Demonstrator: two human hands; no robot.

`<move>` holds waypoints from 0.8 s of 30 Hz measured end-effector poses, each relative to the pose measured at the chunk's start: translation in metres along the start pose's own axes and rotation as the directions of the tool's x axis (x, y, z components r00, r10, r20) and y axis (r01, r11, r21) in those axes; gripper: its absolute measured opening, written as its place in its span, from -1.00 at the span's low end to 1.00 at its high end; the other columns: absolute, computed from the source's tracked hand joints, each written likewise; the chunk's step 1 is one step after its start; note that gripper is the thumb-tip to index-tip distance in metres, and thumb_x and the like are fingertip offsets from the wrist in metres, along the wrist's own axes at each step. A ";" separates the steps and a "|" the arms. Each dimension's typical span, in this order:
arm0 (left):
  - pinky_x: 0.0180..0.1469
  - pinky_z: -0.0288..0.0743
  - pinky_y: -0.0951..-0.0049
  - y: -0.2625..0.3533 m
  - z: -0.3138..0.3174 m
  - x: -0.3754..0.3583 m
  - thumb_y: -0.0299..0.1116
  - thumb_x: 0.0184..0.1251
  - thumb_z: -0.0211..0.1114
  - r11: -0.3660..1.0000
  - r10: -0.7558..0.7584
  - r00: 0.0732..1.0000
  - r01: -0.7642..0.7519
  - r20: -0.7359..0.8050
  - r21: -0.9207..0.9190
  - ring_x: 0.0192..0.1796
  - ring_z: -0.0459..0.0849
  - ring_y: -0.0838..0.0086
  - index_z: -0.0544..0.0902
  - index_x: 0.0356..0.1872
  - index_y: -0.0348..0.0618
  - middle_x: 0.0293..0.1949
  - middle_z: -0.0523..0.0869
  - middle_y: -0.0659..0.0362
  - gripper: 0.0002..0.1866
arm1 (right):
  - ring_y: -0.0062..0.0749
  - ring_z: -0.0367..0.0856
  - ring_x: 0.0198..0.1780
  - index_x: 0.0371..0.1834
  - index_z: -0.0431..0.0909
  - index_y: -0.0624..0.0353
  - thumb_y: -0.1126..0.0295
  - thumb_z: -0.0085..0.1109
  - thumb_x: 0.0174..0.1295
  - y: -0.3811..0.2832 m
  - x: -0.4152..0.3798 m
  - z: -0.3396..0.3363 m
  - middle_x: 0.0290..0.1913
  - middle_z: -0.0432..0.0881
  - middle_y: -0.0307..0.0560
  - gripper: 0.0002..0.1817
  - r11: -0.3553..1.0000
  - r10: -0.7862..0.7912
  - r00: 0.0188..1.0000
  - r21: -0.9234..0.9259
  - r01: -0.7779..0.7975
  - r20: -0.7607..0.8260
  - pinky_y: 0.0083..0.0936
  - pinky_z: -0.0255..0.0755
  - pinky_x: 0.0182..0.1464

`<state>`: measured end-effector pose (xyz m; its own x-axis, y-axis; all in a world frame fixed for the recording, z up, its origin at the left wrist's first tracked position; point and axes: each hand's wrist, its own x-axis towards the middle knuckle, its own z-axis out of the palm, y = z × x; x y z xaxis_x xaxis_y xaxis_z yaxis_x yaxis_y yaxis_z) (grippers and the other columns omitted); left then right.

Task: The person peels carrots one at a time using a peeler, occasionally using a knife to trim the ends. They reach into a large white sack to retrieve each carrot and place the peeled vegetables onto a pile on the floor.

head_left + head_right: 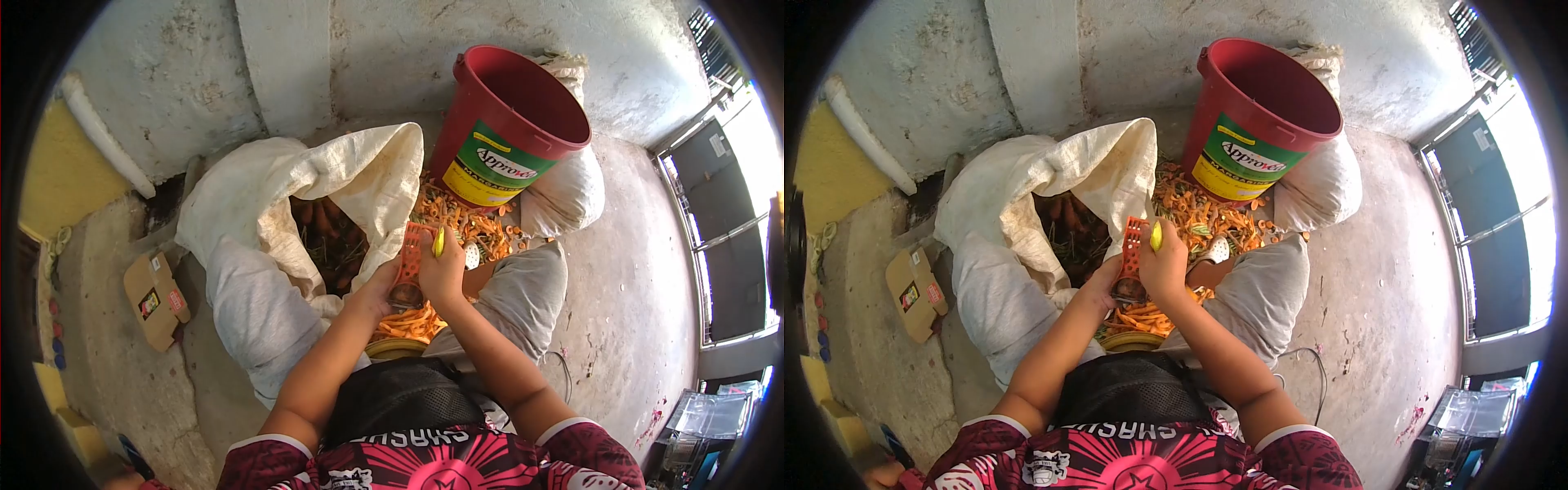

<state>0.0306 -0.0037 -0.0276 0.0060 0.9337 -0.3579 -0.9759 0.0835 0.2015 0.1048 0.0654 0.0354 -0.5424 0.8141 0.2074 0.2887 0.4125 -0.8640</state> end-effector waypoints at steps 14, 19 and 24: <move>-0.19 0.50 0.45 -0.002 0.031 -0.015 -0.08 0.32 -0.12 0.934 -0.015 0.992 0.060 -0.128 0.351 -0.20 0.57 0.47 0.43 -0.05 -0.23 -0.15 0.56 0.09 -0.58 | -0.18 0.46 -0.52 -0.46 0.36 0.28 0.35 -0.05 0.19 0.055 0.107 -0.045 -0.57 0.47 0.06 -0.79 0.987 -0.123 0.857 -0.149 0.054 -0.500 -0.35 0.27 -0.46; -0.35 0.54 0.44 0.001 0.016 -0.006 -0.09 0.29 -0.08 0.987 0.002 0.992 0.019 -0.130 0.161 -0.36 0.61 0.46 0.46 -0.14 -0.19 -0.30 0.61 0.15 -0.63 | -0.42 0.41 -0.52 -0.41 0.39 0.28 0.31 -0.07 0.22 0.013 0.063 -0.031 -0.58 0.45 -0.08 -0.77 0.992 -0.085 0.950 0.067 0.110 -0.302 -0.50 0.29 -0.44; -0.51 0.52 0.42 0.002 0.012 -0.004 -0.13 0.29 -0.07 0.990 0.048 0.983 -0.023 -0.176 0.142 -0.51 0.60 0.44 0.47 -0.20 -0.18 -0.44 0.61 0.18 -0.68 | -0.33 0.48 -0.49 -0.34 0.40 0.31 0.31 -0.06 0.22 -0.003 0.008 -0.001 -0.53 0.51 0.01 -0.77 0.986 -0.117 0.990 0.108 0.125 -0.081 -0.49 0.33 -0.41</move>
<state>0.0310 -0.0027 -0.0147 -0.0793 0.8608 -0.5027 -0.9350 0.1106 0.3370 0.1005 0.0710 0.0402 -0.5072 0.7905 0.3433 0.1318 0.4648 -0.8756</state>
